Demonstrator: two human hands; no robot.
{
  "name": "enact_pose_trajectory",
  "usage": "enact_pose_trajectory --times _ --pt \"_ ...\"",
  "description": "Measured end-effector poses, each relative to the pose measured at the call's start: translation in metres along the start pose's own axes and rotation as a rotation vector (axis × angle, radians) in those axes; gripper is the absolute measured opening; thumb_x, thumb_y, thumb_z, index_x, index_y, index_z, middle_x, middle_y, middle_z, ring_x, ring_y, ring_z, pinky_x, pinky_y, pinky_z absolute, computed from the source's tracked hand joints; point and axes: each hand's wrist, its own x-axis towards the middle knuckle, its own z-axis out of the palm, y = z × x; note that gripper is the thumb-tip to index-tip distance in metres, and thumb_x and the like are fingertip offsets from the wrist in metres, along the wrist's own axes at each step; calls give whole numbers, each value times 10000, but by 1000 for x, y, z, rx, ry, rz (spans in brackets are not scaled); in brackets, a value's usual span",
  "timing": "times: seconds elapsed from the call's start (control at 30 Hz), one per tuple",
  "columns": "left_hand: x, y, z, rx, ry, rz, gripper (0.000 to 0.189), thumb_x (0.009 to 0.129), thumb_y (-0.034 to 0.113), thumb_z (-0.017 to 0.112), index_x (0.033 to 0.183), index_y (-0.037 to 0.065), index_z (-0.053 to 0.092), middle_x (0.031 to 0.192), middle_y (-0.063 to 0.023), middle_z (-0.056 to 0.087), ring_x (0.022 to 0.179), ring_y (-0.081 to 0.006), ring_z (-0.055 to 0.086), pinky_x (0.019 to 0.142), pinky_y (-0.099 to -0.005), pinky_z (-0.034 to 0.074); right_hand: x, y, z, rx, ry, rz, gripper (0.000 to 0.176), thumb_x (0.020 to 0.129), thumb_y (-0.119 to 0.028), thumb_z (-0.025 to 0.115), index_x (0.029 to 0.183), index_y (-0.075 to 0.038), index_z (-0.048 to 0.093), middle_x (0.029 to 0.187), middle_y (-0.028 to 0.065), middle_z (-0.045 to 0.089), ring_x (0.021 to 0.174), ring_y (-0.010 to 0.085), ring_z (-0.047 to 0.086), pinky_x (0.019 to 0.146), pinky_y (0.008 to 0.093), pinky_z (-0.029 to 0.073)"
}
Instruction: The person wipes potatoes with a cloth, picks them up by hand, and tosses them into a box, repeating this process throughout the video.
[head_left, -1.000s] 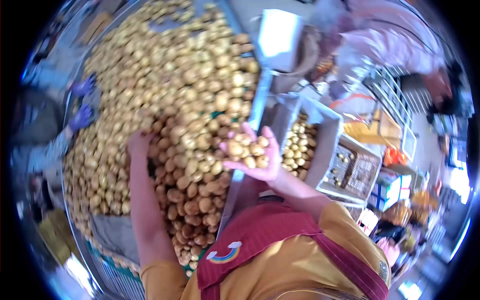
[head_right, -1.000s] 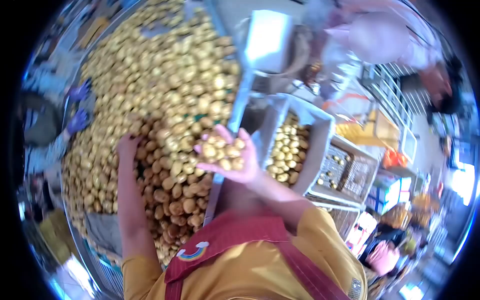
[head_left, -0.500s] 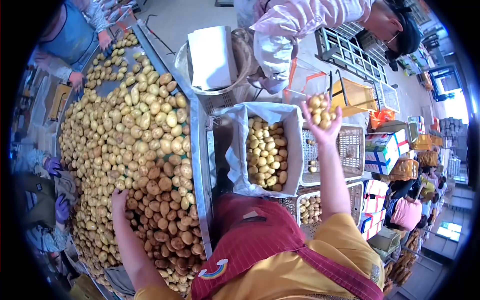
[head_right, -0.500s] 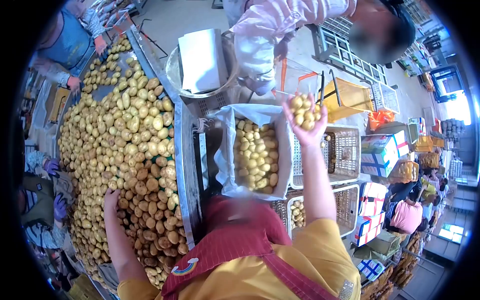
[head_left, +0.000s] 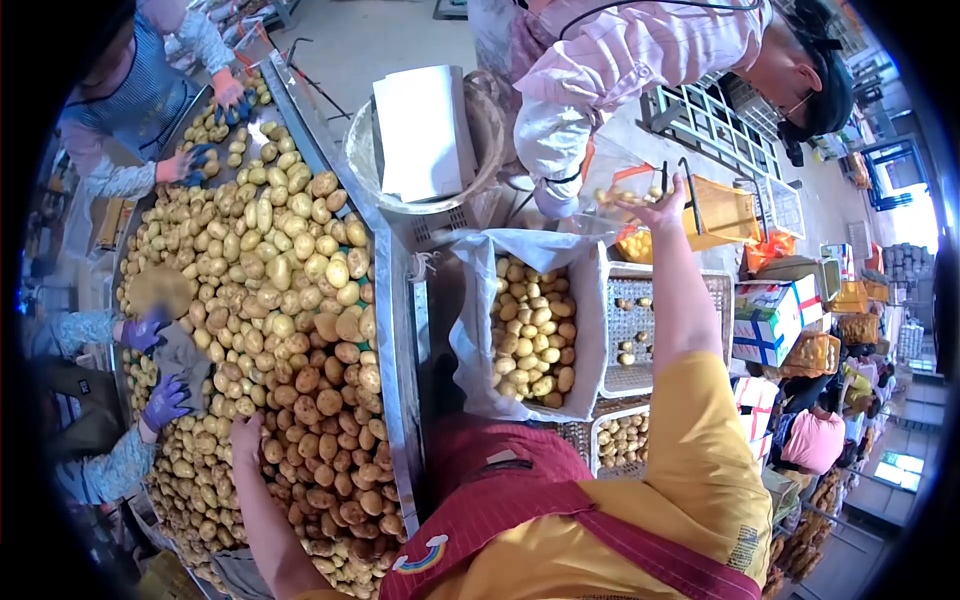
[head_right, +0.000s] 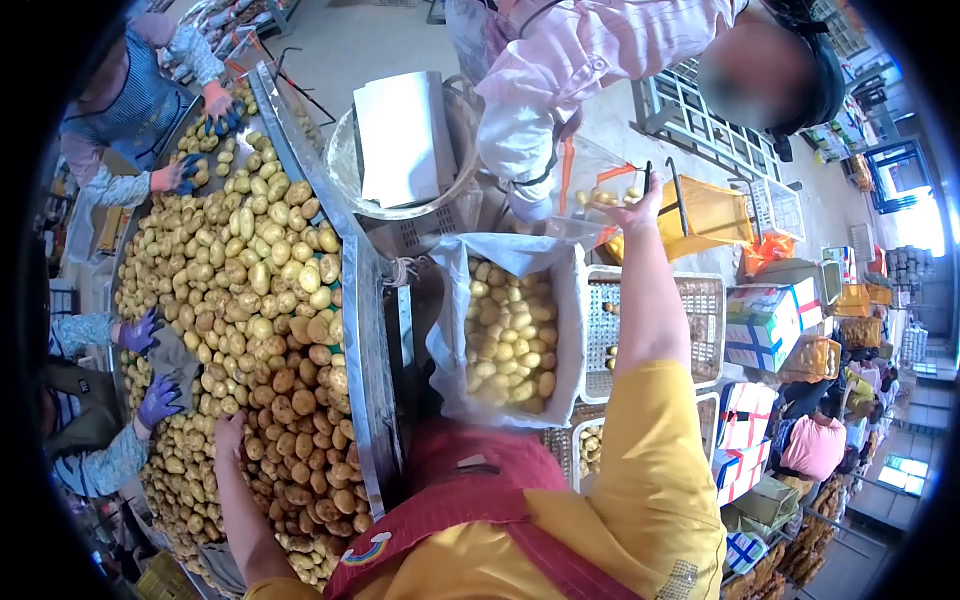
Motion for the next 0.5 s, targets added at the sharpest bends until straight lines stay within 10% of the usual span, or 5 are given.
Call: enact_pose_trajectory --times 0.1,0.17,0.23,0.4,0.5 --pt "-14 4 1 -136 -25 -10 147 917 159 648 948 39 567 823 -41 587 712 -169 561 560 -332 480 20 17 -17 -239 143 -336 822 932 -529 602 1573 -152 252 1561 207 354 1413 438 392 1106 737 312" --pt "10 -40 -1 -154 39 245 139 913 139 639 924 30 552 771 -12 538 686 -107 484 571 -273 423 35 27 -83 -269 -425 -228 276 968 -395 590 935 -120 586 801 53 605 751 224 601 774 459 545" --pt "48 -75 14 -135 218 450 123 880 94 651 917 28 555 751 17 491 685 -68 450 588 -257 406 12 75 -93 -511 -474 -418 303 966 -391 578 911 -95 601 856 93 649 779 247 634 699 364 521" --pt "25 -56 20 -138 514 360 228 878 50 606 785 56 398 742 -55 387 663 -165 357 628 -353 405 -123 174 -95 -492 -605 239 294 1000 -266 524 1030 -11 665 975 147 726 882 287 702 838 395 557" --pt "72 -90 12 -73 158 265 477 1023 285 608 1423 52 496 1303 -130 593 1011 -201 534 833 -395 473 -178 234 -83 -410 -699 586 403 1033 -325 515 1202 23 628 1082 171 711 1005 293 705 970 443 556"
